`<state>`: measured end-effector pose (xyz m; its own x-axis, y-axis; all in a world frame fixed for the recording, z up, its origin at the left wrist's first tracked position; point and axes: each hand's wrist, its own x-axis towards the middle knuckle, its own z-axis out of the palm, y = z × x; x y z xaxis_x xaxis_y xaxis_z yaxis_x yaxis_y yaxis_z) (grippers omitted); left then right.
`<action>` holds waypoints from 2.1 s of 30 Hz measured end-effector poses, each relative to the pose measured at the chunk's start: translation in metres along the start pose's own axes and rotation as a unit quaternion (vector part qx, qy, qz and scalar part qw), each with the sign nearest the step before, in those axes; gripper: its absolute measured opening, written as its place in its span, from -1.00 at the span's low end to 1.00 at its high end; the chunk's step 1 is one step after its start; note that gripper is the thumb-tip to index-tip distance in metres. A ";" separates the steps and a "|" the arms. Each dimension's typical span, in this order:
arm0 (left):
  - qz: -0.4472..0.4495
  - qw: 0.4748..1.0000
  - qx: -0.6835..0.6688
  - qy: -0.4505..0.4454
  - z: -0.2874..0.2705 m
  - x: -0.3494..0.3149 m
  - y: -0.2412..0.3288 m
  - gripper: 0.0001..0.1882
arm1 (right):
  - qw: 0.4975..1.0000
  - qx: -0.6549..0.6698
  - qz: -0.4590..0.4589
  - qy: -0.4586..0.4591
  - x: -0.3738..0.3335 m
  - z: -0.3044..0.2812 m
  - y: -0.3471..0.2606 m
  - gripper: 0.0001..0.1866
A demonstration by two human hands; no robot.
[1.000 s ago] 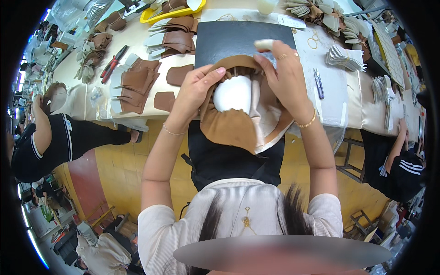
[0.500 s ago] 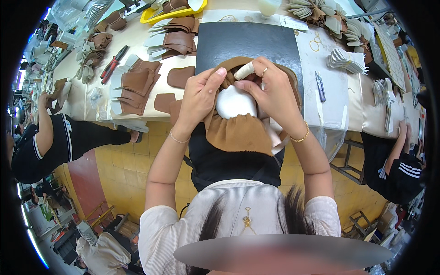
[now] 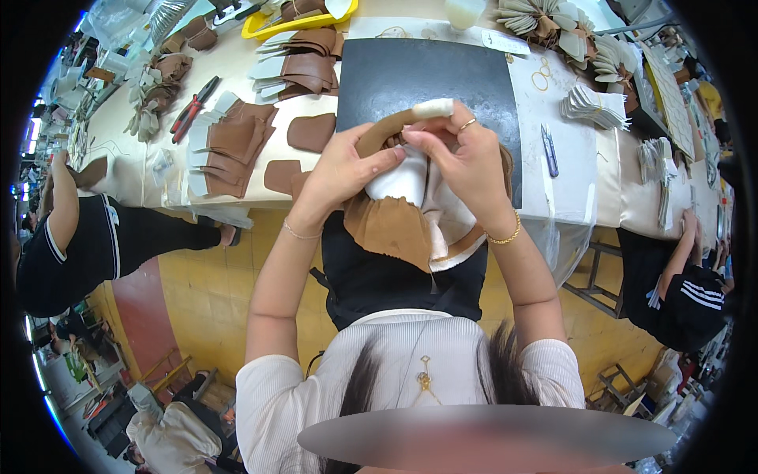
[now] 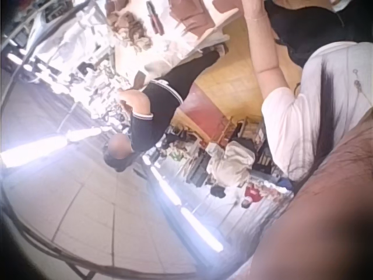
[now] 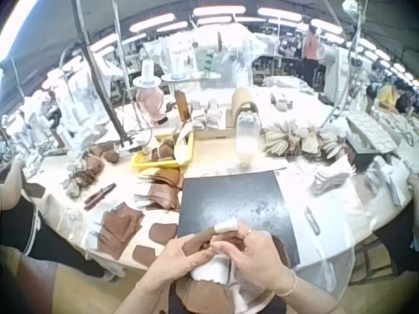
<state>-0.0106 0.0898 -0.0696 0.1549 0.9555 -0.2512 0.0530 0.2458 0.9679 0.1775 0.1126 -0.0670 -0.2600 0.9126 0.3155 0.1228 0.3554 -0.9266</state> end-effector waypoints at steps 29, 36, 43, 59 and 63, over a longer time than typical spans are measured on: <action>0.014 0.983 -0.178 0.036 0.012 -0.018 0.002 -0.74 | 0.993 -0.063 0.095 -0.033 -0.045 -0.016 -0.036 -0.89; -0.003 0.984 -0.173 0.045 0.020 -0.017 0.006 -0.75 | 0.968 -0.240 -0.010 -0.073 -0.038 -0.023 -0.041 -0.87; -0.010 0.977 -0.210 0.044 0.028 -0.011 0.013 -0.75 | 0.959 -0.262 0.033 -0.106 -0.026 -0.037 -0.050 -0.85; -0.056 0.936 -0.346 0.003 0.046 0.006 0.021 -0.70 | 0.948 -0.288 0.030 -0.133 -0.007 -0.058 -0.051 -0.83; -0.028 0.950 -0.311 0.020 0.049 0.005 0.027 -0.70 | 0.942 -0.308 0.006 -0.134 -0.007 -0.060 -0.058 -0.88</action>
<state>0.0404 0.0927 -0.0452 0.1303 0.9402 -0.3148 -0.5354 0.3339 0.7758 0.2293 0.0977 -0.0032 -0.4778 0.8628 0.1653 0.6386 0.4704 -0.6091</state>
